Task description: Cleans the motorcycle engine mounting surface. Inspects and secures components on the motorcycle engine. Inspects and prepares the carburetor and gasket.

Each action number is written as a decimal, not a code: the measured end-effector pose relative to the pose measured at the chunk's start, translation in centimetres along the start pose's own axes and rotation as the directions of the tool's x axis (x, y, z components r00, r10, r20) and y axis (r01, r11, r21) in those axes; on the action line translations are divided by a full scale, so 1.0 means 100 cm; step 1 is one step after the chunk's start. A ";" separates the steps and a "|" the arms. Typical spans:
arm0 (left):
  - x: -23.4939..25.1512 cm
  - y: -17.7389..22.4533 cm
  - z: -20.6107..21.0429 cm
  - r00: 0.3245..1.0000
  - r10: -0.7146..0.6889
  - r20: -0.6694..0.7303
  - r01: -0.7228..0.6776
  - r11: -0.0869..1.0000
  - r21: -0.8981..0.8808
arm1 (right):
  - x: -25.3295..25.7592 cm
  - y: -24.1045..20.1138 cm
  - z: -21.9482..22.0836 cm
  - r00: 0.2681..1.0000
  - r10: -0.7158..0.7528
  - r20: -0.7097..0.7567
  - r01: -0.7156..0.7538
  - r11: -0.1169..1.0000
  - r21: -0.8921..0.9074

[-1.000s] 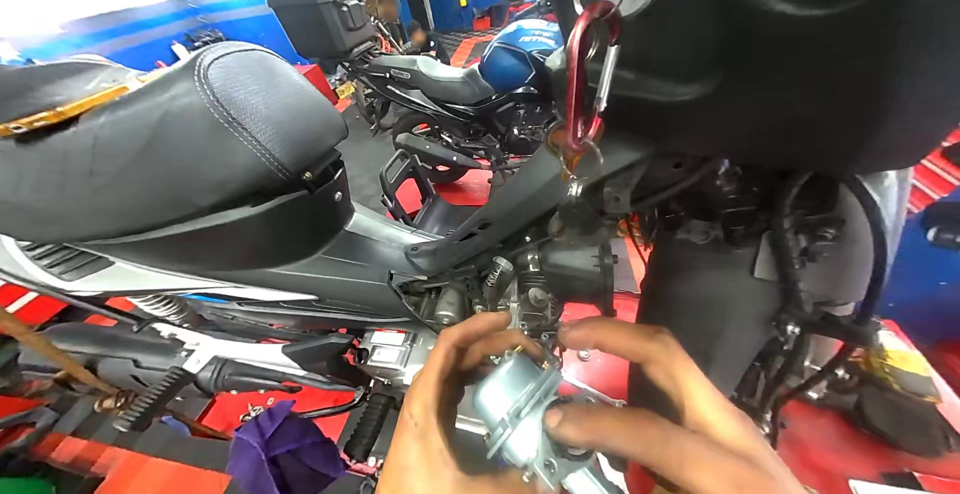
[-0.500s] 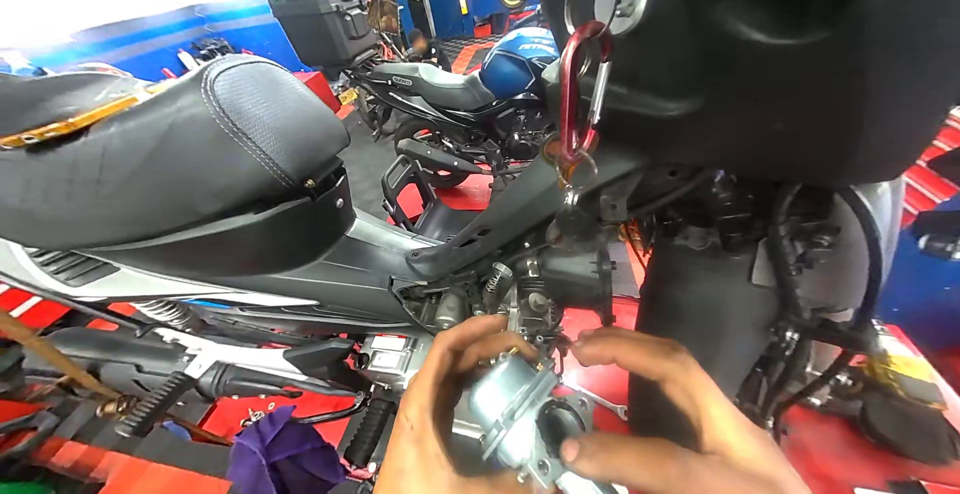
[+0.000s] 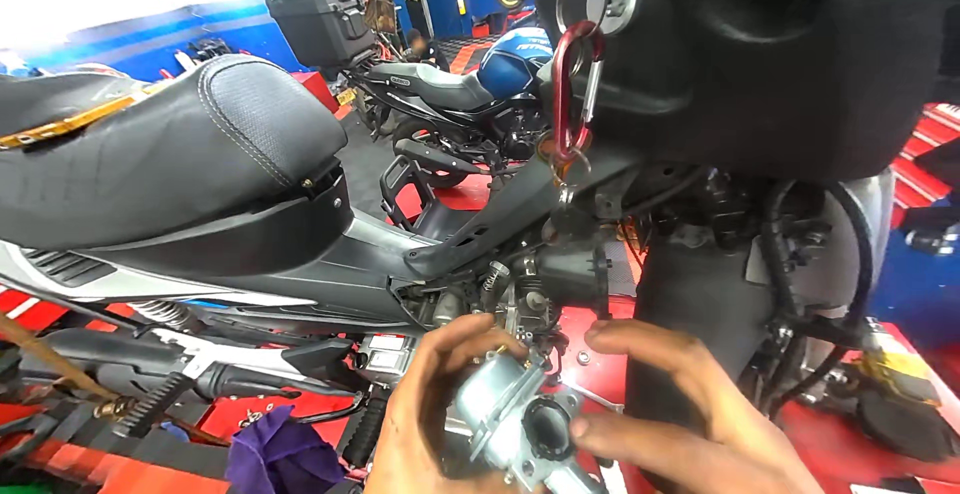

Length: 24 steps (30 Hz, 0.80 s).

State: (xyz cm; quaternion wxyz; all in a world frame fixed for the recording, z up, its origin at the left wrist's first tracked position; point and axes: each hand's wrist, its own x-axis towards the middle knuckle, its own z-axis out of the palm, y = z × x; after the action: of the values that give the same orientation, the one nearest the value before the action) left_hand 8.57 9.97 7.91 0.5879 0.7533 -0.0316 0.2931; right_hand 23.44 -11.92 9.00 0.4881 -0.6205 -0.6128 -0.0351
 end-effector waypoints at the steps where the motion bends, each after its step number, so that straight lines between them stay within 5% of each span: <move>1: 0.000 0.000 0.000 1.000 0.005 0.001 -0.005 1.000 -0.001 | 0.000 0.001 0.000 1.000 0.000 0.001 0.000 1.000 -0.003; 24: -0.003 0.000 0.002 1.000 0.007 0.000 -0.007 1.000 0.006 | 0.000 0.003 0.002 0.998 0.009 0.060 -0.003 0.995 -0.104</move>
State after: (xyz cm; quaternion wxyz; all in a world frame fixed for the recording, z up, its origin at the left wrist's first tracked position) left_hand 8.36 9.72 7.68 0.5846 0.7550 -0.0334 0.2951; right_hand 23.57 -11.67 8.73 0.4364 -0.6476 -0.6229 -0.0465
